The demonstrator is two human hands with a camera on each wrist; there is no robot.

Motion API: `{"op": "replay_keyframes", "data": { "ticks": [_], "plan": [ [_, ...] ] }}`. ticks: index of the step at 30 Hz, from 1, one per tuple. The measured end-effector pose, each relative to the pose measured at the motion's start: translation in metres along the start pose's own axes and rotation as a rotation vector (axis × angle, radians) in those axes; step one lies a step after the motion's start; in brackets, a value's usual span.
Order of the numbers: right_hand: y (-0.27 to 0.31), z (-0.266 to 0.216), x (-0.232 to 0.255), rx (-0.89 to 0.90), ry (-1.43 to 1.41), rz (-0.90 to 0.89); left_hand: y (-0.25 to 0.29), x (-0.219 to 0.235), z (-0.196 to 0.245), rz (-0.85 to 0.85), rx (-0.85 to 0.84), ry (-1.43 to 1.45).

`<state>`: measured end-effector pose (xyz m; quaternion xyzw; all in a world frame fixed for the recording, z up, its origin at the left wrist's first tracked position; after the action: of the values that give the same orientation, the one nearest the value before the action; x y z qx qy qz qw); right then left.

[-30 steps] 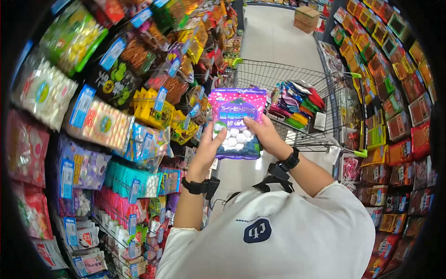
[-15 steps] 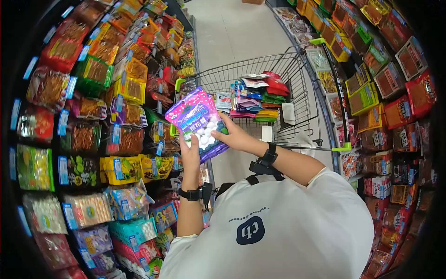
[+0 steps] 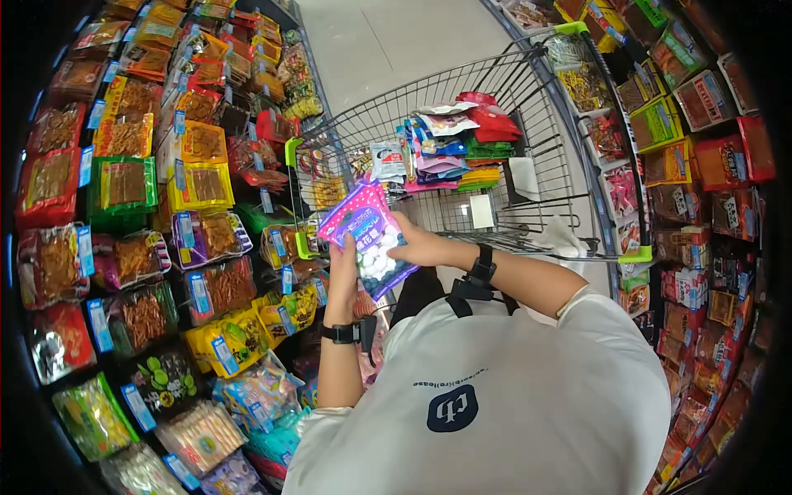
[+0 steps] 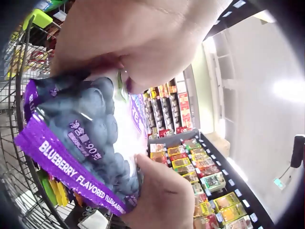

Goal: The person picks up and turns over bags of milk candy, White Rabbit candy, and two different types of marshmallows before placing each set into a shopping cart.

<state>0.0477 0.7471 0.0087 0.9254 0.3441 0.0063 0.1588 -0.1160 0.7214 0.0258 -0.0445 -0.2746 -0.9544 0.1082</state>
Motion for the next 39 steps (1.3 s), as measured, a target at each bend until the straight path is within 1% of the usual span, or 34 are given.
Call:
{"op": "replay_keyframes", "data": {
  "ticks": [2,3,4,5,6,7,8,10,12,14,15,16,17,18,19,20,21,22,23,24,25,26,27,28,30,31,32,33,34,35,36,37,38,39],
  "plan": [
    [-0.034,0.013,0.008,0.008,-0.137,0.139,-0.038,0.003,0.007,-0.055,-0.100,-0.097],
    [-0.050,0.025,0.012,-0.052,-0.173,0.236,-0.062,0.003,0.005,-0.120,-0.107,-0.101],
    [-0.073,0.043,0.011,-0.062,-0.168,0.254,-0.086,0.006,0.004,-0.139,-0.104,-0.095],
    [-0.096,0.065,0.020,-0.006,-0.162,0.350,-0.109,0.007,0.002,-0.138,-0.080,-0.110],
    [-0.108,0.057,0.030,0.048,-0.151,0.438,-0.133,0.009,-0.006,-0.131,-0.051,-0.120],
    [-0.117,0.057,0.034,0.022,-0.199,0.419,-0.163,0.010,-0.023,-0.194,-0.044,-0.091],
    [-0.131,0.065,0.043,-0.035,-0.102,0.469,-0.186,0.015,-0.038,-0.201,-0.033,-0.071],
    [-0.154,0.064,0.051,-0.060,-0.263,0.460,-0.232,0.015,-0.051,-0.220,0.014,-0.041],
    [-0.188,0.112,0.069,-0.063,-0.029,0.552,-0.264,0.009,-0.048,-0.214,0.053,0.040],
    [-0.203,0.121,0.077,-0.078,-0.050,0.560,-0.284,-0.005,-0.074,-0.436,0.241,0.150],
    [-0.213,0.130,0.083,-0.094,-0.104,0.569,-0.293,-0.008,-0.080,-0.443,0.286,0.162],
    [-0.220,0.141,0.085,-0.112,-0.161,0.575,-0.304,-0.011,-0.088,-0.437,0.302,0.167],
    [-0.227,0.146,0.090,-0.159,-0.080,0.584,-0.326,-0.012,-0.105,-0.393,0.306,0.102],
    [-0.238,0.151,0.094,-0.163,-0.079,0.582,-0.341,-0.014,-0.109,-0.350,0.306,0.036],
    [-0.243,0.155,0.101,-0.166,0.011,0.660,-0.350,-0.020,-0.115,-0.405,0.327,0.098],
    [-0.245,0.161,0.105,-0.177,0.098,0.739,-0.358,-0.023,-0.116,-0.407,0.341,0.097],
    [-0.248,0.164,0.108,-0.101,0.082,0.831,-0.366,-0.025,-0.119,-0.390,0.371,0.034],
    [-0.253,0.174,0.109,-0.116,0.080,0.833,-0.372,-0.026,-0.121,-0.374,0.399,-0.028],
    [-0.260,0.177,0.112,-0.100,0.166,0.838,-0.374,-0.027,-0.112,-0.321,0.326,-0.051],
    [-0.265,0.175,0.114,-0.082,0.251,0.839,-0.391,-0.029,-0.138,-0.323,0.338,-0.052],
    [-0.269,0.176,0.115,-0.070,0.281,0.841,-0.410,-0.030,-0.156,-0.317,0.272,-0.076],
    [-0.272,0.184,0.115,-0.084,0.272,0.838,-0.420,-0.032,-0.158,-0.310,0.207,-0.101],
    [-0.275,0.191,0.115,-0.122,0.316,0.831,-0.425,-0.030,-0.173,-0.290,0.280,-0.172],
    [-0.278,0.198,0.114,-0.161,0.359,0.824,-0.428,-0.031,-0.182,-0.291,0.295,-0.180],
    [-0.280,0.207,0.112,-0.225,0.405,0.821,-0.429,-0.031,-0.176,-0.212,0.224,-0.291],
    [-0.280,0.209,0.112,-0.247,0.400,0.797,-0.429,-0.031,-0.175,-0.185,0.245,-0.396],
    [-0.281,0.213,0.111,-0.270,0.396,0.772,-0.429,-0.036,-0.171,-0.191,0.256,-0.400],
    [-0.281,0.215,0.112,-0.213,0.408,0.814,-0.430,-0.041,-0.167,-0.216,0.216,-0.424],
    [-0.281,0.223,0.112,-0.229,0.404,0.808,-0.429,-0.047,-0.164,-0.239,0.180,-0.446],
    [-0.281,0.226,0.113,-0.225,0.373,0.815,-0.441,-0.041,-0.195,-0.139,0.276,-0.526],
    [-0.281,0.223,0.114,-0.215,0.345,0.824,-0.440,-0.043,-0.202,-0.140,0.285,-0.526],
    [-0.282,0.222,0.114,-0.274,0.312,0.800,-0.442,-0.042,-0.201,-0.095,0.232,-0.565],
    [-0.283,0.218,0.114,-0.270,0.315,0.802,-0.445,-0.042,-0.195,-0.048,0.173,-0.602],
    [-0.282,0.216,0.115,-0.330,0.344,0.825,-0.447,-0.042,-0.192,-0.045,0.167,-0.598]
  ]
}}
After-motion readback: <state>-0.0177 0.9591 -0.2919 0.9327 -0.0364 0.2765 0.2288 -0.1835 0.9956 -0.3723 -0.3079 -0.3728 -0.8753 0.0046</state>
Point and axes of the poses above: each hand's wrist, its own y-axis away from the middle knuckle, its own x-axis out of the back of the hand, z = x × y, the point moved 8 cm from there along -y, towards the middle knuckle, and after that the axes turned 7 degrees about -y, right-handed, at the moved point
